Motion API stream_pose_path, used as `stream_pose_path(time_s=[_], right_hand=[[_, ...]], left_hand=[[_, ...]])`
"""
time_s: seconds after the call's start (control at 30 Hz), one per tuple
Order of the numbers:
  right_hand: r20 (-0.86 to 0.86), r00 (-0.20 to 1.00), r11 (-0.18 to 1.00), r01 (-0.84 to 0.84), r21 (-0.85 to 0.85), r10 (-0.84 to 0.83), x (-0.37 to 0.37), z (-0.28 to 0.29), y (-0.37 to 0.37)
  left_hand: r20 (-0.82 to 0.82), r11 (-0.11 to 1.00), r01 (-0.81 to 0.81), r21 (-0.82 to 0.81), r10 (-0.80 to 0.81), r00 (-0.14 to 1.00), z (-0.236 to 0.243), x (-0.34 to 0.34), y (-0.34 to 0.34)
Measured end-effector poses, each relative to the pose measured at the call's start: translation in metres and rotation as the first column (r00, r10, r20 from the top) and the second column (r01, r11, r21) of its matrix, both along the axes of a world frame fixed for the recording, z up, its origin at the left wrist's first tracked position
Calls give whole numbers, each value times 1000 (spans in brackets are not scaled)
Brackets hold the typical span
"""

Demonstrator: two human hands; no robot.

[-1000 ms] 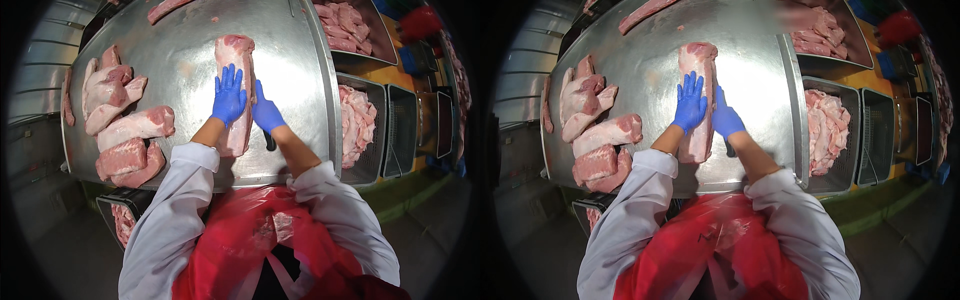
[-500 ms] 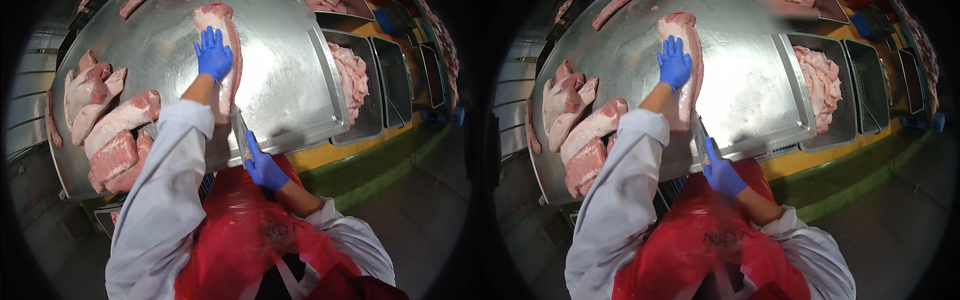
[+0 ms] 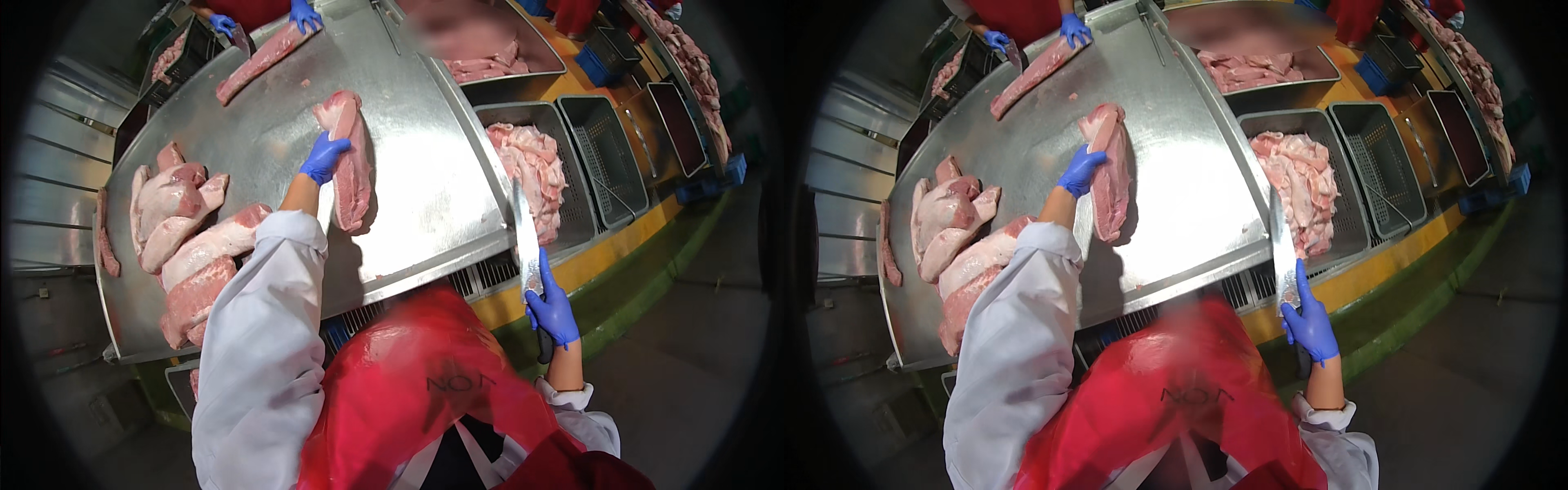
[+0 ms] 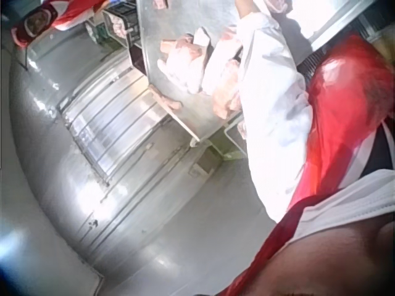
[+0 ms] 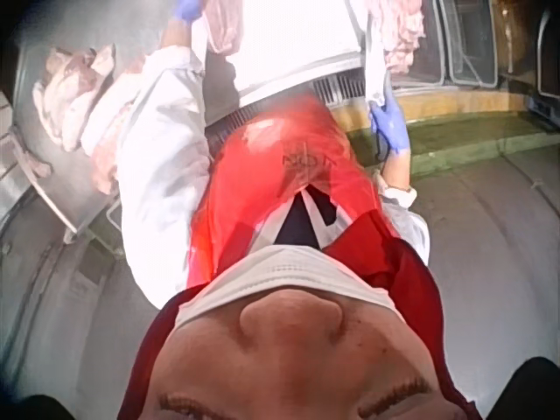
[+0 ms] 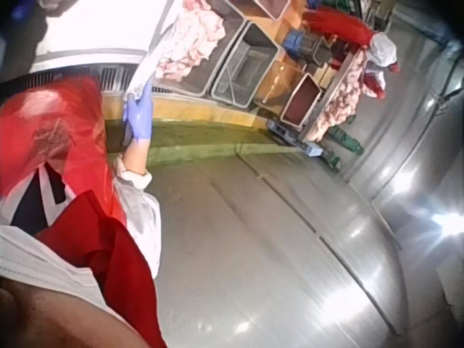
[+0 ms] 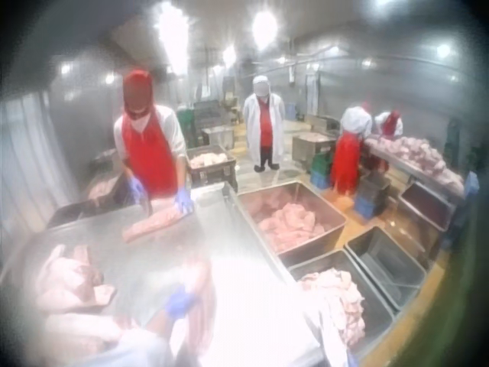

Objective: The person uses a knife to trim fat and cut large pieces of raw pork on a stainless steel table. They repeatedly separate lean meat from fat and place the trimmed pieces into a nearby bin.

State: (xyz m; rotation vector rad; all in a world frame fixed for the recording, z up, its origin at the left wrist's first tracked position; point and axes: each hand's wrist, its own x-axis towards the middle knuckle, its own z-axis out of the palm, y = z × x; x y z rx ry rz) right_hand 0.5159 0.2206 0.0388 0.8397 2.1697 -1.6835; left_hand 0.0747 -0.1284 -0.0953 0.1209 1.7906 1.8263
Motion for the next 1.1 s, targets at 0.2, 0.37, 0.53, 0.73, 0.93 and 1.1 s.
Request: stream_pose_path(time_s=[0.2,0.37,0.53,0.73,0.93,1.1], right_hand=[[-71,997,1000,-27,-5,26,-47,2,53],[-99,992,997,-71,12,72,-92,-11,86],[-48,994,995,-102,17,103,-127,-38,104],[-140,976,979,-181,-92,167,-187,-62,102],[-86,865,868,-497,-19,494,-244,-100,1],[-217,780,774,-619,-131,587,-288,-132,-144]], left_hand=[[367,831,-106,545,-123,922,41,18,0],[-238,685,-153,-713,-31,971,-56,39,-77],[-676,714,-226,-663,-441,590,12,112,86],[-337,477,-93,-874,-458,823,-41,177,93],[-460,751,-205,-627,-146,876,91,154,11],[-496,954,-115,-278,-40,868,124,141,-40]])
